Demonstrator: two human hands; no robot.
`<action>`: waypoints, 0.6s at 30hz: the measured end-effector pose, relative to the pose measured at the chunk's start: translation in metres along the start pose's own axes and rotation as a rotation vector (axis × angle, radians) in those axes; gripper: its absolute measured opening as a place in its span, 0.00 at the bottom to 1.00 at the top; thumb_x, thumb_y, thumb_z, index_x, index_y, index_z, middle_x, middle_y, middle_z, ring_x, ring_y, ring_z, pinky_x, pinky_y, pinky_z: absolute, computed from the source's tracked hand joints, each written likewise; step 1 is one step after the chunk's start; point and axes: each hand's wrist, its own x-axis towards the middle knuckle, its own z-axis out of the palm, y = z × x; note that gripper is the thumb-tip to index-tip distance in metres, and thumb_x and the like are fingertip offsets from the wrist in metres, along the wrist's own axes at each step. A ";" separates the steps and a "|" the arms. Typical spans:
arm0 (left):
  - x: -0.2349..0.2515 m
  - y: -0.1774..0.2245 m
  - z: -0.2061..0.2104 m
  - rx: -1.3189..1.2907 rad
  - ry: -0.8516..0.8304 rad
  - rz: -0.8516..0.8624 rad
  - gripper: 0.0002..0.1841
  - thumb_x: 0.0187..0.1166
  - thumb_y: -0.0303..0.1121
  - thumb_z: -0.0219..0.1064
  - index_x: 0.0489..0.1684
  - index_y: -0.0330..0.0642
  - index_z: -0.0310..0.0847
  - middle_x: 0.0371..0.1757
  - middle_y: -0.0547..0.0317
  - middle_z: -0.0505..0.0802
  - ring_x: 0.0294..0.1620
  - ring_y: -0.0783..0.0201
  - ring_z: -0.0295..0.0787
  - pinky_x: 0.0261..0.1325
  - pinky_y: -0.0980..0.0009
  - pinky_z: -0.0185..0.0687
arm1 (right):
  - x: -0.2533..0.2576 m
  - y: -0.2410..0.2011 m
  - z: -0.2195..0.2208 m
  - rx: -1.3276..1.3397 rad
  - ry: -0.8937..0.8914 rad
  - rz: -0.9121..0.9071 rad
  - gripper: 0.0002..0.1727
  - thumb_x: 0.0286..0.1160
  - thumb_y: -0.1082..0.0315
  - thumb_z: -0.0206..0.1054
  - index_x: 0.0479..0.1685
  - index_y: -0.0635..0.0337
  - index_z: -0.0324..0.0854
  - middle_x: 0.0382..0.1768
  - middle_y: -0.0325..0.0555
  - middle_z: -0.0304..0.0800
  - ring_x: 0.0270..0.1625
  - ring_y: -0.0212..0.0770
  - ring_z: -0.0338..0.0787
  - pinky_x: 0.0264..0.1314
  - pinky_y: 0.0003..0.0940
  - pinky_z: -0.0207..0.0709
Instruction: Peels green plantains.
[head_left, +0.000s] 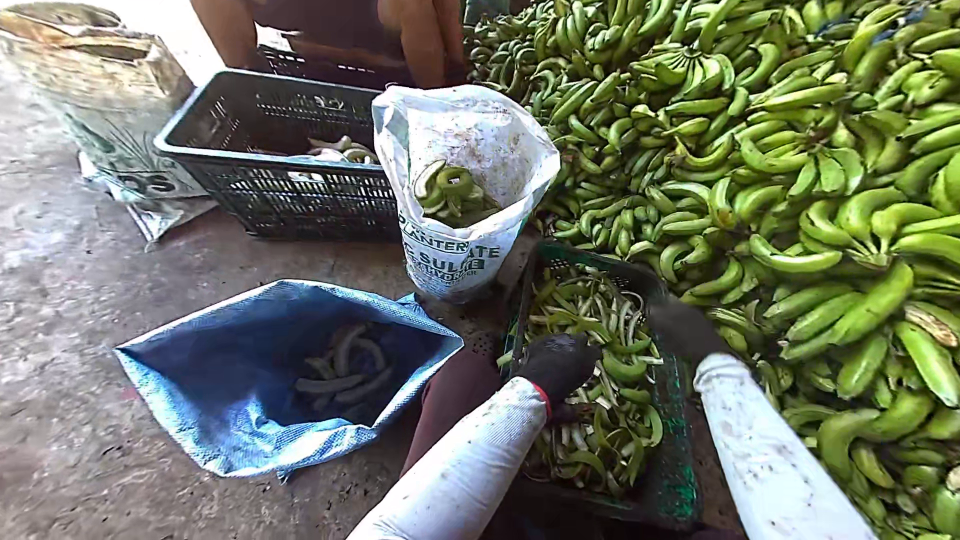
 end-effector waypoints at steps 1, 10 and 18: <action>0.001 -0.001 -0.002 -0.015 0.020 0.013 0.27 0.93 0.53 0.43 0.67 0.42 0.80 0.64 0.41 0.89 0.71 0.43 0.84 0.70 0.39 0.75 | -0.001 0.024 0.026 0.113 -0.050 0.149 0.24 0.89 0.58 0.56 0.72 0.67 0.74 0.60 0.67 0.85 0.60 0.64 0.87 0.62 0.66 0.78; 0.015 -0.004 0.005 -0.156 0.181 0.148 0.28 0.91 0.60 0.44 0.64 0.51 0.82 0.50 0.49 0.92 0.53 0.48 0.90 0.56 0.41 0.82 | 0.005 0.054 0.115 0.127 -0.060 0.512 0.40 0.80 0.34 0.57 0.73 0.62 0.78 0.70 0.62 0.84 0.75 0.61 0.81 0.74 0.67 0.70; 0.022 0.013 0.006 -0.131 0.182 0.117 0.24 0.92 0.55 0.48 0.62 0.48 0.84 0.51 0.49 0.92 0.56 0.48 0.90 0.58 0.42 0.81 | 0.009 0.062 0.121 0.434 0.043 0.470 0.38 0.72 0.46 0.69 0.79 0.60 0.72 0.67 0.62 0.84 0.71 0.61 0.83 0.71 0.67 0.72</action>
